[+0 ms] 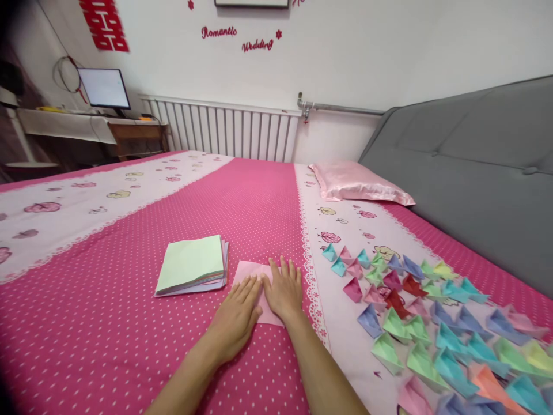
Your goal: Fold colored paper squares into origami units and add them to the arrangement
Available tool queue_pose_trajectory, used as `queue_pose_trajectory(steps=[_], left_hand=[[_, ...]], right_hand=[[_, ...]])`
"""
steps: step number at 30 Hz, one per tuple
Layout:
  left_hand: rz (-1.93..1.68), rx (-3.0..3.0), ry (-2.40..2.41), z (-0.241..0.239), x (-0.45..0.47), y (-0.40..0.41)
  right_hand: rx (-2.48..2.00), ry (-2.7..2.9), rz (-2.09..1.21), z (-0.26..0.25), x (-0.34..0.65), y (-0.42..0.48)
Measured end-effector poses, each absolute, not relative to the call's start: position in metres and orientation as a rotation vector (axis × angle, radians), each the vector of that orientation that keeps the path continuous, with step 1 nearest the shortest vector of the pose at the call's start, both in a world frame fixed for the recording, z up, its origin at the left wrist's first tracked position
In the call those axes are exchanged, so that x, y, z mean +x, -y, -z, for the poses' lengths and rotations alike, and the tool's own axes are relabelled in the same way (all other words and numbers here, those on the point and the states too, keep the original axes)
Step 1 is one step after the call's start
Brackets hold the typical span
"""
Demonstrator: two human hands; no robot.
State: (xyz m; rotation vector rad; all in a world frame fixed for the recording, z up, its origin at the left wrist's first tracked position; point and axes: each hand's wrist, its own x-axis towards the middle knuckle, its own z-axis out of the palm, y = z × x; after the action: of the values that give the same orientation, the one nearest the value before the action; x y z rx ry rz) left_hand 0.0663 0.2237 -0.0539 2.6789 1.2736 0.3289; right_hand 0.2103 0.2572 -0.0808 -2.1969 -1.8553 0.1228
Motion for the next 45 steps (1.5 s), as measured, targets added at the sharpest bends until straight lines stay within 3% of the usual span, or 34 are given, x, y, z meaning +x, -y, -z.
queue_pose_trajectory(steps=[11,45], left_hand=[[-0.139,2.555,-1.651,0.0519,0.0677,-0.2179],[-0.117,2.523,-1.623,0.0489,0.0674,-0.2173]], right_hand=[[-2.223,1.864,-0.151,0.0772,0.2094,-0.2565],[-2.239,1.866,-0.160,0.0763,0.2090,-0.2561]])
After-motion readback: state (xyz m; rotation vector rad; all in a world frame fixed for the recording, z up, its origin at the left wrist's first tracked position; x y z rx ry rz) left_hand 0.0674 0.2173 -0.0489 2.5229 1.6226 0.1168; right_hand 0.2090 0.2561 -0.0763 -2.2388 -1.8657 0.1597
